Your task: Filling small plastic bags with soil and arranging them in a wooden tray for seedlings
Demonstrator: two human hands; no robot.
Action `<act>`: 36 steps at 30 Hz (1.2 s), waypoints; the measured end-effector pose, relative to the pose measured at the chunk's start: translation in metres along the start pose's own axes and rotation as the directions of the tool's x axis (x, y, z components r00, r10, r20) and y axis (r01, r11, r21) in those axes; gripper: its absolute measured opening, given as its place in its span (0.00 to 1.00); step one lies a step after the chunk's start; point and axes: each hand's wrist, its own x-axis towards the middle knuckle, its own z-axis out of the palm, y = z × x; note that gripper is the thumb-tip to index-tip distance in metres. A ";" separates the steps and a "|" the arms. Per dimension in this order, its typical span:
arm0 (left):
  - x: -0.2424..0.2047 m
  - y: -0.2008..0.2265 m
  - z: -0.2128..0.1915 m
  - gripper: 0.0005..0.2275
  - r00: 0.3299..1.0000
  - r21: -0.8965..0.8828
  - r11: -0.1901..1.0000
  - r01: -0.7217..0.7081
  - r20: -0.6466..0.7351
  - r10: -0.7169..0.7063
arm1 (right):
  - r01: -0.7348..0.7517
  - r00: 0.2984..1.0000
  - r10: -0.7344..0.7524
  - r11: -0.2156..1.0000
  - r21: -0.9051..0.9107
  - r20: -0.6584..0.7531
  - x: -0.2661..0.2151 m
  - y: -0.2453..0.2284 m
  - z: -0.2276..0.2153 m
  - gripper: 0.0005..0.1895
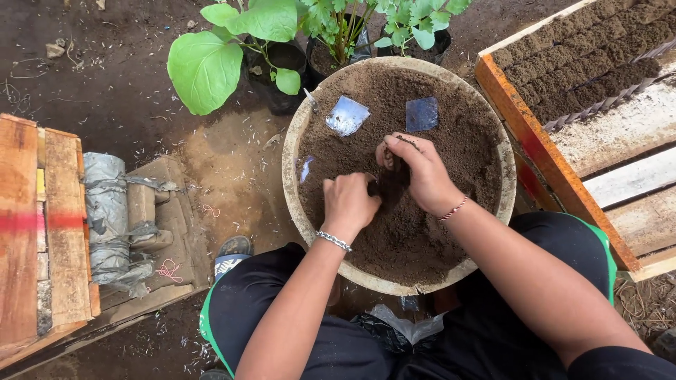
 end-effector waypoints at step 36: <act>-0.003 0.005 -0.029 0.15 0.981 -0.337 0.934 0.115 -0.108 -0.160 | 0.222 0.920 0.242 0.326 -0.919 0.309 -0.016 -0.036 -0.017 0.32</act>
